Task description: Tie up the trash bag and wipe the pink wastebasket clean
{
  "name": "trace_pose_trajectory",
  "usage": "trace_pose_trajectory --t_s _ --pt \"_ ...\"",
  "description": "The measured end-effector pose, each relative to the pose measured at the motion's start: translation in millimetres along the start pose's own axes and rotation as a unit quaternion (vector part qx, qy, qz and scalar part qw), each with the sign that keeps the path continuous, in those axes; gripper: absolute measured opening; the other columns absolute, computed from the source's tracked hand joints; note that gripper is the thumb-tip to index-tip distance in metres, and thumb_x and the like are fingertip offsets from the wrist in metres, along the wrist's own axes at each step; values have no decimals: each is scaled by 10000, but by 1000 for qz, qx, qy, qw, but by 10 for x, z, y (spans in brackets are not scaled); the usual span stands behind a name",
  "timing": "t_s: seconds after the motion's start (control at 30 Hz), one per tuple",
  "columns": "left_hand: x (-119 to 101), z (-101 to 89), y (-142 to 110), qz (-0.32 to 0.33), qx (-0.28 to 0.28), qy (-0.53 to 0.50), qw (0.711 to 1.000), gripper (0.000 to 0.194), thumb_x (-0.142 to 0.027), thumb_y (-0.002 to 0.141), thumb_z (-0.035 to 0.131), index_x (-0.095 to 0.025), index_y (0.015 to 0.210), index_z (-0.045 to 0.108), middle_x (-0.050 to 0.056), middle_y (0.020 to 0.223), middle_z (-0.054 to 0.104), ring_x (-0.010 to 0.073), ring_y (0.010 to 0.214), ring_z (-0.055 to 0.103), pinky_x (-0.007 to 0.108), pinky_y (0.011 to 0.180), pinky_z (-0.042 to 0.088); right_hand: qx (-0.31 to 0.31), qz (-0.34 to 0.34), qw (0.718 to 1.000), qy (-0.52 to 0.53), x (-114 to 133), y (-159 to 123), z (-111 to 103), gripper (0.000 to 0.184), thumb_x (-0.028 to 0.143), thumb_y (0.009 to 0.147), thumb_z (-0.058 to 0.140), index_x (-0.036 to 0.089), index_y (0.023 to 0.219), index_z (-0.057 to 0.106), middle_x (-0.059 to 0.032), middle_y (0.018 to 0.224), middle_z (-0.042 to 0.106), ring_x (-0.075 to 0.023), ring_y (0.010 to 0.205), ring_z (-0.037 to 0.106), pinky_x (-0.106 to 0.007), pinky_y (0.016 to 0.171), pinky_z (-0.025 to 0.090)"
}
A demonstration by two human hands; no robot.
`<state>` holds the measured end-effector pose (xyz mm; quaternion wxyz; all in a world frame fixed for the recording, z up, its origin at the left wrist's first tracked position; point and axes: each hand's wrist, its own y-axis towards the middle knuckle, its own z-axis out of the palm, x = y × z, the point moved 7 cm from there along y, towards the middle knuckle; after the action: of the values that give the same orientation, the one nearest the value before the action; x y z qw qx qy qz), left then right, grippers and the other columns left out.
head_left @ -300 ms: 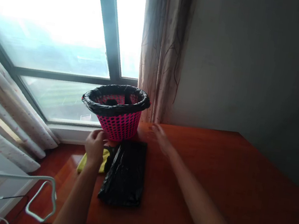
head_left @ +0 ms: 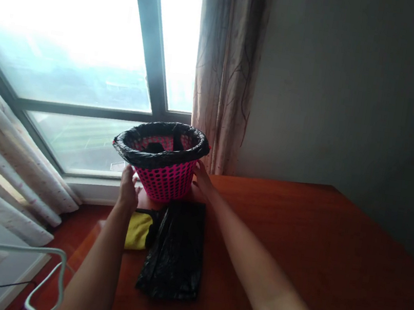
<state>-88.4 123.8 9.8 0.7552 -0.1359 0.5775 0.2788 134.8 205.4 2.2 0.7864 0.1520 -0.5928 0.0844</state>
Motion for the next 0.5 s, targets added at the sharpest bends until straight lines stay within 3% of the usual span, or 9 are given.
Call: trace_pose_trajectory --t_s 0.13,0.3,0.5 --pt "72 63 90 -16 -13 -30 999 430 -576 900 498 -245 1151 604 47 1202 619 190 1013 596 257 725 460 33 -31 999 1 99 -10 72 462 491 892 556 308 1310 482 -21 1393 564 -224 1290 510 -430 1055 432" --pt "-11 217 49 -13 -1 -51 999 412 -573 839 582 -277 1124 599 13 1151 626 167 946 604 231 691 452 25 -40 999 -24 342 -74 -78 467 515 898 553 323 1317 482 -16 1422 535 -248 1319 477 -466 1072 403" --pt "-124 763 -245 9 65 -94 993 446 -564 873 588 -288 1223 560 32 1345 572 196 1157 563 271 835 484 -12 -65 996 -54 748 -318 -471 527 586 895 499 328 1352 455 -30 1427 538 -261 1267 514 -440 1001 456"
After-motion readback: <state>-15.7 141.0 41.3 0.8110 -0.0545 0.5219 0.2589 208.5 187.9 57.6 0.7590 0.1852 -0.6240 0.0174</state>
